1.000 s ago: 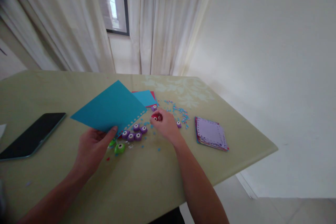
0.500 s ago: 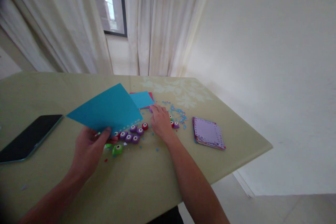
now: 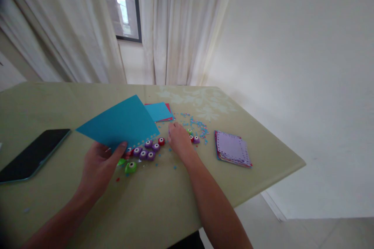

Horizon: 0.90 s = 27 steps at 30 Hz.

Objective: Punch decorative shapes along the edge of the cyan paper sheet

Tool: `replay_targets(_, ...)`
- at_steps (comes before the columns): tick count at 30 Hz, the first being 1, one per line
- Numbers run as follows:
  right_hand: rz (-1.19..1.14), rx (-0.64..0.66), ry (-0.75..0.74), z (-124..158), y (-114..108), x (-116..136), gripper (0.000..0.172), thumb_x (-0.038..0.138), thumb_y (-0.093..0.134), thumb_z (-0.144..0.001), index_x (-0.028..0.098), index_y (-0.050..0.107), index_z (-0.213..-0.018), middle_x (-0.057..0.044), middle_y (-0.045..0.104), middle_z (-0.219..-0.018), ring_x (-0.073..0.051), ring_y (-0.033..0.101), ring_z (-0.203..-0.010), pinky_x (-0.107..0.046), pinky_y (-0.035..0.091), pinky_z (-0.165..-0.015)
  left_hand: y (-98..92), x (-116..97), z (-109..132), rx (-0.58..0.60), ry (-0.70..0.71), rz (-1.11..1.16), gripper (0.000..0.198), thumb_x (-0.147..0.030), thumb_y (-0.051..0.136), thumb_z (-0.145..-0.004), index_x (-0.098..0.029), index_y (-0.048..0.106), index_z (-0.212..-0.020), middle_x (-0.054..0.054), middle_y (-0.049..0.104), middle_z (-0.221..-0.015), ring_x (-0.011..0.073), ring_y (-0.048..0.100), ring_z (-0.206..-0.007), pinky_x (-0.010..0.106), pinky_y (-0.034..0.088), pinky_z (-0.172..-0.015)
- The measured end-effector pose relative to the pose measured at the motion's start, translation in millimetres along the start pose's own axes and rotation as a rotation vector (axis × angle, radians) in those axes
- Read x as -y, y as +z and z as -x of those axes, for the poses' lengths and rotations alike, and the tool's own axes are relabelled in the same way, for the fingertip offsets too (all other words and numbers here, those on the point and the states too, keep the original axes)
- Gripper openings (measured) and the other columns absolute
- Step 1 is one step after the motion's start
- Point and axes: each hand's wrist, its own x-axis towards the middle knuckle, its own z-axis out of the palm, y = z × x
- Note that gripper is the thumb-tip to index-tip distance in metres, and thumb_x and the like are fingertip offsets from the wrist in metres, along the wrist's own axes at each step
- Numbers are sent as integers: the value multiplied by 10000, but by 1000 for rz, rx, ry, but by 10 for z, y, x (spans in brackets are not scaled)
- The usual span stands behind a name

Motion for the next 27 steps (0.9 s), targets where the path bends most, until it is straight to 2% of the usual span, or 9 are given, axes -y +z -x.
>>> replay_targets(2,-200,-96,57,26,-32,-10,199,183,647,-953,174,717,-1139,-125,761,-1058,-256,697,-919,-369,508,-843,0,8,-1,-8,13,-1,442,-500,853,-759,-240,643,-1050,71,814,-968,254,776,-688,360,620,-588)
replay_targets(5,-732,-175,138,72,-110,-25,254,354,735,-908,201,741,-1111,-37,736,-848,-205,644,-731,-347,498,-721,-6,31,-5,-9,20,-10,433,-482,851,-772,-237,647,-1066,61,813,-940,252,777,-689,356,622,-589)
replay_targets(7,-1031,-120,129,108,-174,-22,299,441,766,-884,221,785,-1084,-22,732,-816,-190,625,-710,-338,493,-695,-12,49,-7,-4,17,-20,437,-472,852,-780,-235,648,-1085,50,808,-906,255,779,-692,352,620,-585)
replay_targets(10,-1254,-4,91,159,-244,10,297,477,860,-820,247,833,-1005,-24,760,-856,-176,620,-734,-340,498,-733,-16,63,-6,11,22,-28,447,-463,857,-788,-232,651,-1111,42,803,-884,263,784,-707,356,622,-593)
replay_targets(14,-1376,41,98,185,-249,61,330,470,944,-753,265,836,-989,-15,773,-908,-163,625,-748,-335,501,-757,-14,54,6,8,41,-32,458,-443,867,-796,-231,659,-1145,42,803,-888,276,792,-756,375,640,-635)
replay_targets(18,-1388,22,104,177,-208,78,361,482,962,-736,264,820,-986,-18,776,-928,-179,658,-796,-343,521,-778,-11,48,13,8,60,-27,471,-414,869,-798,-229,663,-1179,42,804,-902,280,791,-764,386,651,-644)
replay_targets(27,-1352,-36,139,151,-148,92,428,467,989,-691,252,763,-984,-24,769,-970,-191,687,-832,-350,551,-782,-10,123,-14,54,77,2,519,-490,859,-813,-208,638,-1187,33,783,-901,216,743,-655,326,609,-583)
